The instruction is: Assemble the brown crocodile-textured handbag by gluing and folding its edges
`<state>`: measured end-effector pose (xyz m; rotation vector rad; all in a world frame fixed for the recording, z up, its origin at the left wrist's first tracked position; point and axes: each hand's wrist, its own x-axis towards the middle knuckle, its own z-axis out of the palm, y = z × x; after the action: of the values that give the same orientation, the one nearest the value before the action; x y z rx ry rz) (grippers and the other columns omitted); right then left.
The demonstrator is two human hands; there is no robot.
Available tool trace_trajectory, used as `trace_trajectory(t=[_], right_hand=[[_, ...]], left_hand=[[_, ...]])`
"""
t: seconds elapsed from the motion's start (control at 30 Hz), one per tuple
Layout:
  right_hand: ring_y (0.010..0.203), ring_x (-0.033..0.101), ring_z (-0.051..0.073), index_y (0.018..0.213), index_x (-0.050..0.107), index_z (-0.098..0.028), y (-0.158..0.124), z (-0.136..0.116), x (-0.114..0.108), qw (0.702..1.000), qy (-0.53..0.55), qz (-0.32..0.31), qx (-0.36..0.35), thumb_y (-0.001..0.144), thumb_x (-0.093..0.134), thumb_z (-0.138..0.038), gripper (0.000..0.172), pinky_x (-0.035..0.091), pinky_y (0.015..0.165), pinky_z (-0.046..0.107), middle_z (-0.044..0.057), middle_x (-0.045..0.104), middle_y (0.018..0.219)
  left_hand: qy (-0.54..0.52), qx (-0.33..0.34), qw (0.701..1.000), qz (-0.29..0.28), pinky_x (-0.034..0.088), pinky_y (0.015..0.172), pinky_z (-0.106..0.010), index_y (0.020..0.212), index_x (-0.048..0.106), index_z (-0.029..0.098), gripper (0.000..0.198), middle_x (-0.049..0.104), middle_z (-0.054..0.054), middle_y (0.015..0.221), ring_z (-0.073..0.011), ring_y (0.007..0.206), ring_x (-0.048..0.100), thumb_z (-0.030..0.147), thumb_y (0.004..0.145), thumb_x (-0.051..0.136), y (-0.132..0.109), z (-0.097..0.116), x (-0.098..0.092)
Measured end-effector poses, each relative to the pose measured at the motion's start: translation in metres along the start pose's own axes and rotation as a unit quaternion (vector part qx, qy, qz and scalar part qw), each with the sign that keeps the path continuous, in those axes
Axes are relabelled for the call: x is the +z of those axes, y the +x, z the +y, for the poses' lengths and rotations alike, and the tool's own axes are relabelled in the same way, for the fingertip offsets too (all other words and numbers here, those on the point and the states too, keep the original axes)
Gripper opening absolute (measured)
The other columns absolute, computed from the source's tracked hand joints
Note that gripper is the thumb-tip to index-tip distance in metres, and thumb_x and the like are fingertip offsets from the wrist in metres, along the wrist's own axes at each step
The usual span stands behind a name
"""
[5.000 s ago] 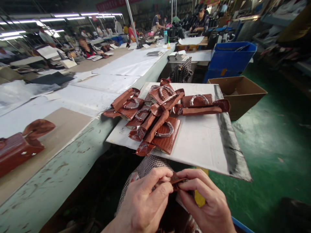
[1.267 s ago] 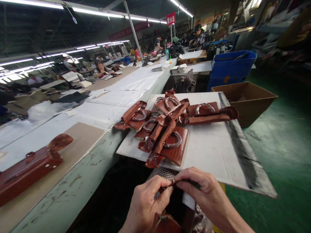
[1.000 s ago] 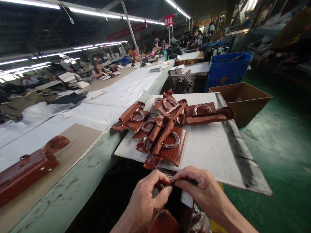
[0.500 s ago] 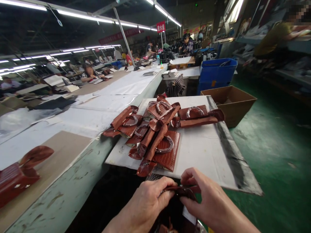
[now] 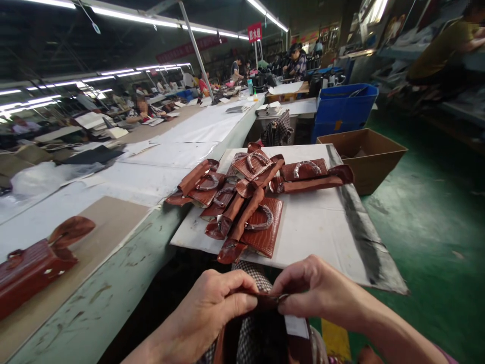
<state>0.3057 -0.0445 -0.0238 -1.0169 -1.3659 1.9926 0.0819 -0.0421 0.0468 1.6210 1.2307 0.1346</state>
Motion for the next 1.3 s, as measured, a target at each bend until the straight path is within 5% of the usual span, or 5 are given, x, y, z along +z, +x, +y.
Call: trace_trajectory(t=[0.3,0.77,0.9,1.0,1.3], right_hand=[[0.056,0.050,0.007,0.079,0.080,-0.016,0.024,0.015,-0.005,0.999,0.047,-0.010,0.016,0.066,0.076,-0.017,0.014,0.039,0.057,0.017,-0.002,0.068,0.065],[0.063,0.058,0.009,0.084,0.069,-0.014,0.022,0.018,-0.003,0.998,0.002,0.054,-0.036,0.073,0.068,-0.015,0.011,0.041,0.058,0.018,-0.002,0.069,0.072],[0.091,0.063,0.015,0.097,0.060,-0.020,0.006,0.012,-0.001,0.987,-0.112,0.091,-0.075,0.074,0.071,-0.014,0.027,0.048,0.079,0.025,0.000,0.068,0.106],[0.106,0.061,0.018,0.092,0.058,-0.021,-0.003,0.011,0.004,0.952,-0.225,0.154,-0.141,0.076,0.073,-0.014,0.023,0.047,0.091,0.030,0.003,0.057,0.127],[0.091,0.066,0.023,0.094,0.061,-0.019,0.002,0.022,0.022,0.772,-0.462,0.276,-0.338,0.091,0.057,-0.017,0.006,0.056,0.076,0.037,0.009,0.066,0.109]], left_hand=[[-0.082,-0.014,0.997,0.005,0.031,0.062,-0.022,0.087,0.066,0.014,0.016,0.051,0.005,0.070,-0.0108,0.067,0.041,0.026,0.088,0.055,0.011,-0.023,0.004],[0.096,-0.013,0.994,0.047,0.031,0.058,-0.022,0.070,0.059,0.018,0.020,0.051,0.006,0.063,-0.0108,0.061,0.046,0.029,0.086,0.057,0.023,-0.004,0.008],[0.097,-0.015,0.994,0.049,0.032,0.057,-0.020,0.072,0.062,0.018,0.019,0.056,0.005,0.064,-0.0110,0.062,0.049,0.029,0.087,0.056,0.027,0.002,0.009],[0.094,-0.010,0.994,0.053,0.034,0.058,-0.020,0.074,0.063,0.019,0.019,0.059,0.005,0.067,-0.0115,0.063,0.051,0.030,0.087,0.055,0.027,0.002,0.009],[0.107,0.018,0.991,0.078,0.041,0.066,-0.021,0.088,0.068,0.021,0.016,0.072,0.001,0.083,-0.0158,0.075,0.063,0.026,0.091,0.053,0.024,-0.007,0.018]])
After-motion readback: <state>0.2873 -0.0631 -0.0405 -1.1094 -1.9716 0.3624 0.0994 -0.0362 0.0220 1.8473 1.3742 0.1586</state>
